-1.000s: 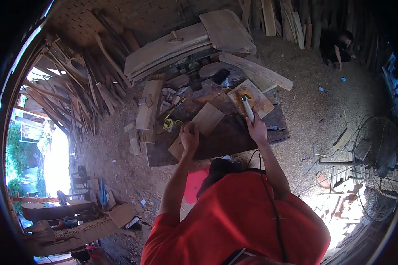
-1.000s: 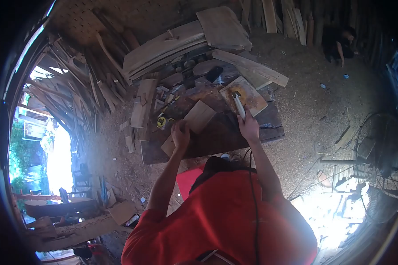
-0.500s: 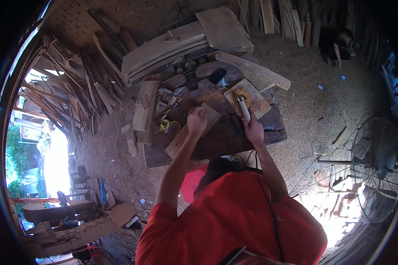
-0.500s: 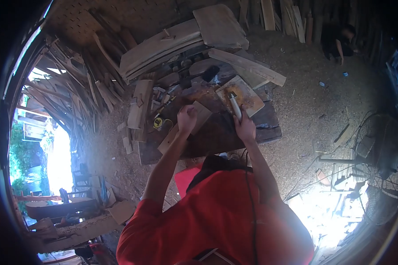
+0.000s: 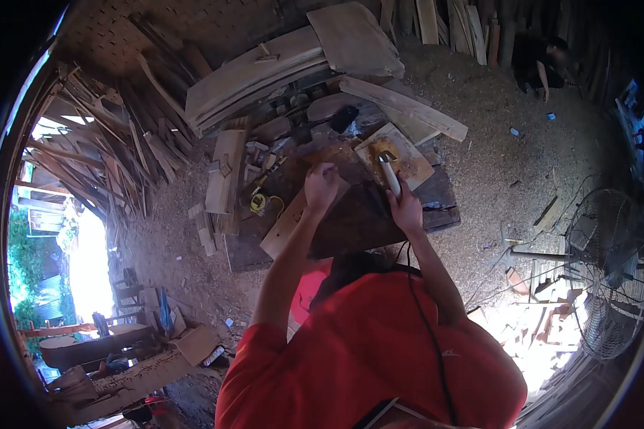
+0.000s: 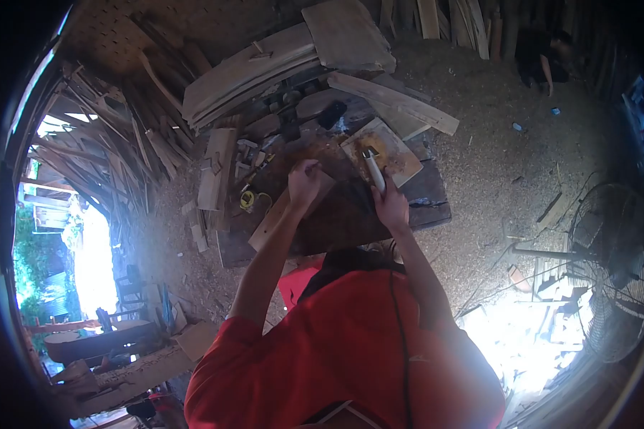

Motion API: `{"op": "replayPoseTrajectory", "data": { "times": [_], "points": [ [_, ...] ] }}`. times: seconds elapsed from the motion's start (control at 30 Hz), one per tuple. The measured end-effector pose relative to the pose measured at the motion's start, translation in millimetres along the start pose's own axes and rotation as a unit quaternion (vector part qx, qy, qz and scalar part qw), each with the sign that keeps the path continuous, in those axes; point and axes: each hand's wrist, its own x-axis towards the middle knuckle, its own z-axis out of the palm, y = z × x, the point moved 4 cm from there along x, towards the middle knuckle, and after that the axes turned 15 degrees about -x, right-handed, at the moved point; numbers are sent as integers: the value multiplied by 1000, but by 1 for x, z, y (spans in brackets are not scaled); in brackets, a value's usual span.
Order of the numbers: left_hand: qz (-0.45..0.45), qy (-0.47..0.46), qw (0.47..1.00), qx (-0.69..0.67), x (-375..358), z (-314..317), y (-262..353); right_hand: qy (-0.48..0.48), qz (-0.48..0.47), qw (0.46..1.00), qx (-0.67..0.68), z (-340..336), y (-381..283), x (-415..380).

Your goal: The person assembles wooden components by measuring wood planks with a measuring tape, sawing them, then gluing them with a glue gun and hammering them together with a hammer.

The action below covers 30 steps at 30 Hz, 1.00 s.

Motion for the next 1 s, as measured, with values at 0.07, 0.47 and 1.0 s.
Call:
{"op": "replayPoseTrajectory", "data": {
  "times": [0.07,0.47,1.0],
  "points": [
    [5,9,1000,1,-1,-7,-9,-12,7,1000,-6,-2,0,2],
    [-38,-7,976,215,-61,-53,-55,3,-8,1000,0,1,2,4],
    [93,-36,983,152,-27,-3,-19,0,-10,1000,10,0,1,7]
  ]
}}
